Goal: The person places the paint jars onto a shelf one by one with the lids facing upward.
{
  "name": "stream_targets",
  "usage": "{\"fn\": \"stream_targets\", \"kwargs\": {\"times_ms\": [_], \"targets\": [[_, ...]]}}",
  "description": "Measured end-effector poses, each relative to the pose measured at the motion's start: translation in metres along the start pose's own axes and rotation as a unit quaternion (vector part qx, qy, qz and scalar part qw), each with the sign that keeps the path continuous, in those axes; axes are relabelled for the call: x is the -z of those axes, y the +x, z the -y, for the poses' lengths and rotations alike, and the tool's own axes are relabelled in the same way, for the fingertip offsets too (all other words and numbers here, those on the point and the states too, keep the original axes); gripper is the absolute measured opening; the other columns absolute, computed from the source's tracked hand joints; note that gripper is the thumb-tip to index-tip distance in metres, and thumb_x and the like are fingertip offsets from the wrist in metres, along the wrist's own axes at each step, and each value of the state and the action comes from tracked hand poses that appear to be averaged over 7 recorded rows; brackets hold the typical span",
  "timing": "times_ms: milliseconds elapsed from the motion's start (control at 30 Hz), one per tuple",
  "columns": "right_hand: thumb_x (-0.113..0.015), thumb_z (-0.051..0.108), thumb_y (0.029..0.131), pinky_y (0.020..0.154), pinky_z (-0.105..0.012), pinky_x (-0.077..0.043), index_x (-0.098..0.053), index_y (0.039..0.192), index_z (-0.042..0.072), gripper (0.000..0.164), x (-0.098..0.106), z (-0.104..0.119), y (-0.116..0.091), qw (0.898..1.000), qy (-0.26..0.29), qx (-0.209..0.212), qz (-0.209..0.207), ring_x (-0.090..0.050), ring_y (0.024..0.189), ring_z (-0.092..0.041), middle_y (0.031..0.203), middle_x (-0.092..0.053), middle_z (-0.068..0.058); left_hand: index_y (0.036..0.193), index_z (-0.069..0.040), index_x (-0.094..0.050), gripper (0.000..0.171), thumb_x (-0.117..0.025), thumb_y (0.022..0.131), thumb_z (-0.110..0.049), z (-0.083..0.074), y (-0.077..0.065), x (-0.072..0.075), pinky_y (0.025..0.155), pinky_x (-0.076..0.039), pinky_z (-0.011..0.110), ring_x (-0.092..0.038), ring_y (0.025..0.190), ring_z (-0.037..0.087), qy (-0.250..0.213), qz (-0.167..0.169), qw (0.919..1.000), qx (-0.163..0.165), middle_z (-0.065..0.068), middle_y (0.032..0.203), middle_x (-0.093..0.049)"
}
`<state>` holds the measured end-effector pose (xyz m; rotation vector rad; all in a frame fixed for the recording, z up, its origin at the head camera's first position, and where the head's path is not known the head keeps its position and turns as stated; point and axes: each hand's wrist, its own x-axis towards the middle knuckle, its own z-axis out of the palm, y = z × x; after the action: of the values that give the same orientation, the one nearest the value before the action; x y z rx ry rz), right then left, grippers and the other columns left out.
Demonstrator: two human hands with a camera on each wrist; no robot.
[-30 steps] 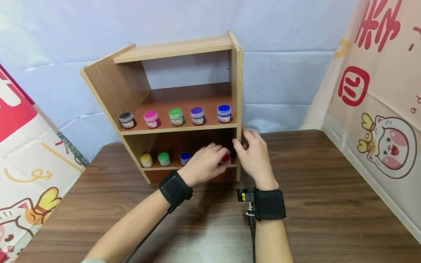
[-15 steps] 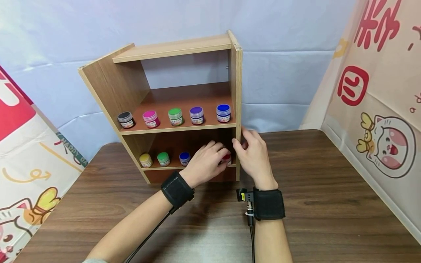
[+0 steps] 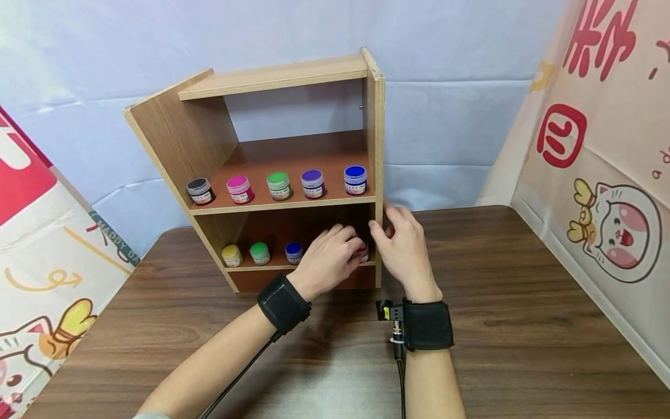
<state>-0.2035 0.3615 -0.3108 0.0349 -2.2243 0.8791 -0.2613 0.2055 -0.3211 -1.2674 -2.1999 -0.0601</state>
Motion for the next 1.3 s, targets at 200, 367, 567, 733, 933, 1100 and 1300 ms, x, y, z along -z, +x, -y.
{"fn": "stream_targets", "kwargs": {"times_ms": [200,367,567,733,933,1100,1300], "targets": [[-0.059,0.02,0.095,0.062,-0.035,-0.042,-0.06,0.127,0.003,0.036,0.0004,0.0015,0.0011,1.0,0.001,-0.004,0.001,-0.056,0.077,-0.029,0.096,-0.059,-0.019,0.101,-0.018,-0.072,0.016,-0.068,0.088,-0.027,0.0017,-0.0013,0.0008,0.071,-0.05,0.026,-0.056,0.087,0.015,-0.019,0.015,0.9996,-0.012,-0.001,0.097,-0.062],[-0.059,0.02,0.095,0.063,-0.035,-0.041,-0.06,0.127,0.004,0.036,0.0004,0.0019,0.0019,1.0,0.0,-0.005,0.002,-0.057,0.078,-0.032,0.097,-0.058,-0.019,0.104,-0.017,-0.071,0.018,-0.066,0.089,-0.026,0.0021,-0.0027,0.001,0.072,-0.051,0.025,-0.056,0.086,0.016,-0.027,0.025,0.9992,-0.014,0.0,0.1,-0.061],[-0.059,0.02,0.095,0.063,-0.036,-0.042,-0.06,0.127,0.003,0.037,0.0008,0.0028,0.0034,1.0,0.0,0.001,0.001,-0.058,0.078,-0.031,0.097,-0.059,-0.019,0.106,-0.016,-0.071,0.02,-0.065,0.089,-0.027,0.0025,-0.0019,0.0023,0.073,-0.051,0.026,-0.056,0.087,0.016,-0.026,0.028,0.9992,-0.013,0.0,0.101,-0.061],[-0.059,0.02,0.095,0.063,-0.036,-0.043,-0.06,0.127,0.003,0.036,0.0008,0.0037,0.0047,1.0,0.002,0.004,0.002,-0.058,0.079,-0.031,0.098,-0.059,-0.019,0.109,-0.016,-0.07,0.023,-0.064,0.09,-0.029,0.0028,-0.0017,0.0027,0.074,-0.051,0.025,-0.055,0.088,0.016,-0.027,0.033,0.999,-0.012,0.0,0.104,-0.061],[-0.059,0.02,0.095,0.064,-0.036,-0.044,-0.06,0.127,0.002,0.037,0.0014,0.0047,0.0045,1.0,0.0,0.003,0.003,-0.059,0.08,-0.031,0.101,-0.059,-0.02,0.116,-0.016,-0.068,0.03,-0.064,0.09,-0.031,0.003,-0.0028,0.0023,0.075,-0.052,0.025,-0.056,0.091,0.016,-0.028,0.041,0.9987,-0.014,0.001,0.111,-0.061],[-0.058,0.02,0.095,0.064,-0.036,-0.044,-0.059,0.129,0.003,0.038,0.0015,0.0049,0.0031,1.0,-0.001,0.002,0.005,-0.058,0.079,-0.031,0.101,-0.059,-0.021,0.117,-0.016,-0.067,0.031,-0.063,0.091,-0.032,0.0017,-0.004,0.002,0.075,-0.051,0.025,-0.055,0.091,0.016,-0.026,0.047,0.9985,-0.016,0.001,0.112,-0.061],[-0.058,0.021,0.096,0.063,-0.035,-0.044,-0.058,0.13,0.003,0.039,0.0004,0.0019,-0.0025,1.0,-0.002,-0.008,0.011,-0.058,0.08,-0.031,0.102,-0.059,-0.021,0.121,-0.017,-0.065,0.034,-0.064,0.09,-0.033,-0.0015,-0.0095,0.0004,0.079,-0.051,0.025,-0.055,0.094,0.016,-0.036,0.063,0.9973,-0.01,0.0,0.116,-0.061]]}}
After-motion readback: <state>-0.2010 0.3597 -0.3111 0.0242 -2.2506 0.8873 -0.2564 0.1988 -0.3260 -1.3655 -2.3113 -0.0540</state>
